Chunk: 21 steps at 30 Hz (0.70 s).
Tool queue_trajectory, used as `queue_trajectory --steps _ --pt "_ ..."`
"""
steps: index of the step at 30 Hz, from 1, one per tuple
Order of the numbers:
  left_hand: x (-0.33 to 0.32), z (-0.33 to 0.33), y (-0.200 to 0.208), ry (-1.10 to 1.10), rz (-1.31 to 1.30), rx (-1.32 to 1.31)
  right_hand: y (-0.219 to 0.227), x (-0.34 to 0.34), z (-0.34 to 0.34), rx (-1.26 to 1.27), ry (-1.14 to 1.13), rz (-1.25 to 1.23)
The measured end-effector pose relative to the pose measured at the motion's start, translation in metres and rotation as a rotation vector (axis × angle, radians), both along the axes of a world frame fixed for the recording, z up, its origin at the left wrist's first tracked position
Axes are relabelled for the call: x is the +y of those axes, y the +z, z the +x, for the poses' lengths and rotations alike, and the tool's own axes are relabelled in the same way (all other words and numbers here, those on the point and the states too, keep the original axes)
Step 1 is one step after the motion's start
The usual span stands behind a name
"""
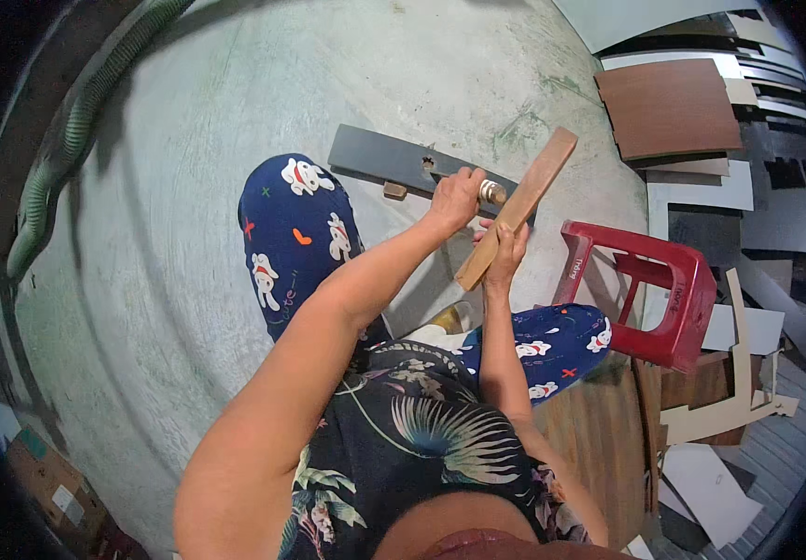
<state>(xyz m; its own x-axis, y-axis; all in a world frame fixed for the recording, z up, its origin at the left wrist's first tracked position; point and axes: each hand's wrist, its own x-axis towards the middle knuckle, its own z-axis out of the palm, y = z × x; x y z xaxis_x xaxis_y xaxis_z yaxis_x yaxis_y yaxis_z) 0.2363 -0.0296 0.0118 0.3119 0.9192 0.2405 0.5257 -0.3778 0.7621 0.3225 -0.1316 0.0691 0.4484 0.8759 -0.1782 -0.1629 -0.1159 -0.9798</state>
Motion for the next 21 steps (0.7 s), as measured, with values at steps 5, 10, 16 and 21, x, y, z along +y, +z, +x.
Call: queue_trajectory --steps 5,10,16,21 --pt "0.001 0.003 0.001 0.016 -0.073 -0.015 -0.002 -0.002 0.006 0.051 -0.13 -0.054" --pt "0.003 0.003 0.003 0.038 -0.102 -0.024 -0.005 -0.002 0.01 -0.016 -0.103 -0.058" --pt "0.007 0.001 0.001 0.075 -0.114 -0.053 -0.001 0.0 0.0 -0.022 -0.042 -0.041" --pt "0.009 0.001 0.001 0.109 -0.115 -0.042 0.002 0.001 -0.005 -0.046 0.006 -0.034"
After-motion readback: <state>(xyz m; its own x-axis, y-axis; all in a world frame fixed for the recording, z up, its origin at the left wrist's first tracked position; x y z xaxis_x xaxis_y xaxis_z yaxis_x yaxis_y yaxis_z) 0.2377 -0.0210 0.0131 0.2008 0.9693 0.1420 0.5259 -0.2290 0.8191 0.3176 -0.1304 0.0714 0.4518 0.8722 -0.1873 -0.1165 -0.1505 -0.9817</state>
